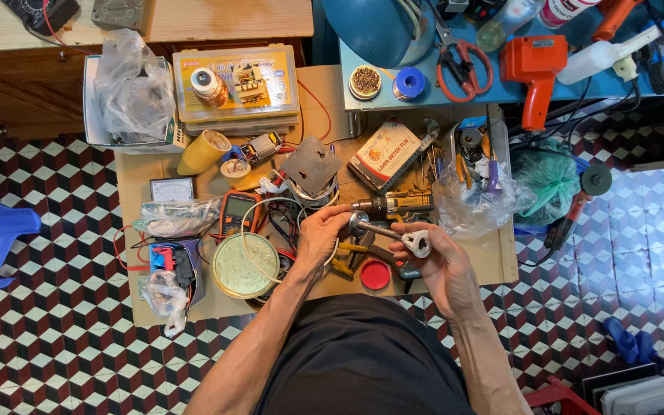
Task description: The person assembles a socket wrench with a socket, then uses a rotary tool to grind a small metal piece. They measure the piece with a ruler and mark it with a pen.
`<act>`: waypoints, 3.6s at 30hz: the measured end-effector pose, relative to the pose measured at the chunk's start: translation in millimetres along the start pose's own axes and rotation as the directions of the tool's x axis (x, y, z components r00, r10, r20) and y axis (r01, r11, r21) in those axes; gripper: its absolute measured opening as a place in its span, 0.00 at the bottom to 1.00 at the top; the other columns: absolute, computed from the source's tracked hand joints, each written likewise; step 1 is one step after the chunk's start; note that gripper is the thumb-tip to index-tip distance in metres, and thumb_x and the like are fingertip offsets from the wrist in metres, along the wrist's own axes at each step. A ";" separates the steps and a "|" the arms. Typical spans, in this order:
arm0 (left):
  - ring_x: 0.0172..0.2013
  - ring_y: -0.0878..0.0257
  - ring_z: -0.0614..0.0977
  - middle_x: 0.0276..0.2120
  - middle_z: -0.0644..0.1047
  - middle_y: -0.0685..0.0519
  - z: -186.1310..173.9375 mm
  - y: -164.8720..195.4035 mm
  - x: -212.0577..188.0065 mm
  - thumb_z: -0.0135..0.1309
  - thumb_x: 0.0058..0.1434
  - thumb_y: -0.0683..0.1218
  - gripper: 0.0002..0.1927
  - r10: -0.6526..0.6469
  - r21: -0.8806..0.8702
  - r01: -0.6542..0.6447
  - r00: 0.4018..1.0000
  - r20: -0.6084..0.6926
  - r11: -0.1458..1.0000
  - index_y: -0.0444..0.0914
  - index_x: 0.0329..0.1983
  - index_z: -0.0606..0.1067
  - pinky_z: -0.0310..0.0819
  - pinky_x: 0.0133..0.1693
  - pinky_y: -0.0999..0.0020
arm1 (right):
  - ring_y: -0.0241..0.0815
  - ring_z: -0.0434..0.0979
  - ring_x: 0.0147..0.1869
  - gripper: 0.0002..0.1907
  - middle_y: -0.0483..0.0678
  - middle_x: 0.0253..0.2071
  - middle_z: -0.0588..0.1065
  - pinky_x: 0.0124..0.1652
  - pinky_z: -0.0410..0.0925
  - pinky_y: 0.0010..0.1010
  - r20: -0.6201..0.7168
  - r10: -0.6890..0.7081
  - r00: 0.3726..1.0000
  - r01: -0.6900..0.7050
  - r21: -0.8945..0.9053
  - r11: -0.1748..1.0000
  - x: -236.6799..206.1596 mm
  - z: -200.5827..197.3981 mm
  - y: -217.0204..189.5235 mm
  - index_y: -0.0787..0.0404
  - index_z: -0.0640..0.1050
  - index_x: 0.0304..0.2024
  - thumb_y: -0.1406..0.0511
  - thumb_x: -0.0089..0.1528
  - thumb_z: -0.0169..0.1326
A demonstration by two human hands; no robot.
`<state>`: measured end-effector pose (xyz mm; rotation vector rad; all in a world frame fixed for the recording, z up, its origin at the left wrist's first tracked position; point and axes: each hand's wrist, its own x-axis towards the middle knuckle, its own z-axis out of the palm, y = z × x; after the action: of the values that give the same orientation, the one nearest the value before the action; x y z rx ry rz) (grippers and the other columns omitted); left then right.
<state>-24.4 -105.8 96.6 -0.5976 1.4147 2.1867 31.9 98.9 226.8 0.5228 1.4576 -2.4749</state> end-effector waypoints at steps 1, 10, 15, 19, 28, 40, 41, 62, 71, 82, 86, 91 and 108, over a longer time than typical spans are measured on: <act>0.36 0.67 0.84 0.40 0.84 0.49 0.7 1.3 -0.1 0.57 0.63 0.43 0.17 -0.002 0.010 0.002 1.000 -0.005 1.000 0.30 0.53 0.79 0.80 0.39 0.76 | 0.46 0.80 0.52 0.22 0.61 0.55 0.76 0.54 0.73 0.38 0.000 -0.007 1.000 0.007 -0.019 1.000 -0.2 1.0 -0.2 0.73 0.74 0.55 0.59 0.69 0.47; 0.33 0.70 0.81 0.38 0.83 0.50 3.2 19.0 -3.4 0.58 0.64 0.43 0.16 0.028 -0.053 -0.028 0.999 -0.015 0.998 0.30 0.53 0.79 0.76 0.35 0.79 | 0.48 0.78 0.55 0.21 0.64 0.58 0.74 0.57 0.71 0.35 -0.011 -0.030 0.999 0.030 0.038 0.999 0.2 -4.3 1.0 0.74 0.72 0.59 0.65 0.68 0.48; 0.34 0.72 0.81 0.39 0.84 0.51 2.8 38.1 -10.7 0.56 0.65 0.44 0.16 0.082 -0.006 -0.082 0.997 -0.005 0.997 0.32 0.54 0.78 0.75 0.36 0.80 | 0.47 0.77 0.54 0.20 0.68 0.62 0.72 0.54 0.70 0.34 0.022 -0.088 0.996 0.083 0.171 0.982 9.9 -22.7 5.9 0.77 0.71 0.59 0.67 0.69 0.49; 0.34 0.72 0.83 0.38 0.86 0.50 3.8 54.7 -19.4 0.56 0.64 0.46 0.17 0.144 0.193 -0.134 0.989 -0.038 0.972 0.35 0.54 0.80 0.76 0.38 0.79 | 0.50 0.77 0.53 0.20 0.69 0.62 0.71 0.53 0.71 0.34 0.068 -0.117 0.991 0.097 0.244 0.965 18.3 -35.4 11.2 0.75 0.72 0.60 0.67 0.69 0.50; 0.33 0.72 0.82 0.36 0.85 0.53 -1.0 74.4 -21.3 0.57 0.63 0.48 0.17 0.157 0.323 -0.151 0.988 0.009 0.934 0.37 0.53 0.81 0.76 0.34 0.78 | 0.54 0.77 0.55 0.17 0.69 0.62 0.71 0.52 0.70 0.35 0.127 -0.125 0.984 0.078 0.320 0.944 25.9 -38.0 13.0 0.73 0.74 0.60 0.69 0.70 0.50; 0.37 0.69 0.83 0.38 0.84 0.52 -1.9 74.3 -12.3 0.58 0.64 0.45 0.16 0.213 0.115 -0.223 0.972 0.097 0.968 0.32 0.52 0.79 0.79 0.40 0.75 | 0.55 0.77 0.54 0.17 0.70 0.63 0.70 0.51 0.70 0.36 0.070 -0.136 0.988 0.115 0.239 0.964 31.3 -34.7 10.0 0.70 0.75 0.57 0.68 0.68 0.51; 0.39 0.69 0.84 0.39 0.84 0.52 0.7 77.0 -14.9 0.59 0.63 0.45 0.16 0.232 0.119 -0.243 0.968 0.099 0.963 0.32 0.53 0.79 0.80 0.42 0.75 | 0.55 0.77 0.54 0.17 0.70 0.63 0.70 0.51 0.70 0.37 0.056 -0.137 0.989 0.119 0.247 0.962 31.5 -35.4 10.3 0.70 0.75 0.58 0.68 0.68 0.51; 0.42 0.61 0.85 0.42 0.80 0.50 38.2 92.3 -49.4 0.59 0.63 0.37 0.28 0.748 0.623 -0.625 0.657 0.094 0.470 0.39 0.66 0.68 0.82 0.44 0.69 | 0.51 0.79 0.54 0.13 0.59 0.51 0.76 0.56 0.73 0.36 -0.338 -0.106 0.935 0.166 0.153 0.974 51.1 -33.1 35.2 0.68 0.72 0.52 0.67 0.68 0.53; 0.40 0.56 0.84 0.41 0.79 0.48 42.9 95.4 -51.5 0.61 0.62 0.37 0.28 0.809 0.703 -0.642 0.565 0.163 0.307 0.39 0.65 0.69 0.83 0.42 0.65 | 0.50 0.80 0.53 0.12 0.57 0.50 0.76 0.57 0.74 0.37 -0.484 -0.074 0.872 0.154 0.126 0.980 68.0 -12.0 44.9 0.70 0.73 0.49 0.69 0.66 0.56; 0.41 0.58 0.86 0.40 0.81 0.49 62.2 110.2 -67.9 0.64 0.62 0.39 0.18 0.764 0.543 -0.679 0.637 0.102 0.493 0.36 0.53 0.74 0.83 0.44 0.67 | 0.48 0.81 0.53 0.13 0.54 0.50 0.77 0.57 0.76 0.37 -0.422 0.129 0.897 0.089 0.459 0.884 95.3 -55.7 69.5 0.70 0.74 0.48 0.73 0.62 0.57; 0.41 0.58 0.86 0.41 0.82 0.50 58.9 113.7 -70.0 0.65 0.60 0.38 0.12 0.803 0.556 -0.726 0.573 0.165 0.404 0.36 0.46 0.78 0.84 0.44 0.67 | 0.45 0.81 0.53 0.13 0.53 0.49 0.77 0.56 0.76 0.35 -0.381 0.140 0.914 0.086 0.519 0.850 95.6 -51.1 76.7 0.69 0.74 0.49 0.73 0.63 0.58; 0.45 0.58 0.84 0.44 0.80 0.50 52.2 115.0 -71.7 0.66 0.57 0.37 0.14 0.891 0.600 -0.787 0.366 0.270 0.141 0.37 0.46 0.78 0.82 0.47 0.66 | 0.44 0.80 0.53 0.12 0.52 0.49 0.77 0.56 0.77 0.34 -0.340 0.115 0.933 0.100 0.554 0.826 88.8 -40.0 71.1 0.68 0.74 0.49 0.73 0.64 0.57; 0.44 0.60 0.83 0.43 0.81 0.55 35.4 124.0 -69.1 0.67 0.58 0.39 0.16 0.872 0.651 -0.759 0.336 0.356 0.027 0.40 0.49 0.79 0.79 0.48 0.63 | 0.44 0.81 0.52 0.13 0.52 0.48 0.78 0.56 0.76 0.34 -0.299 0.144 0.943 0.061 0.583 0.810 90.7 -41.3 65.9 0.67 0.75 0.50 0.72 0.64 0.57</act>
<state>-46.8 -128.1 239.5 0.6560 3.0823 1.7893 -19.1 102.3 118.8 1.1182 0.6984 -2.8852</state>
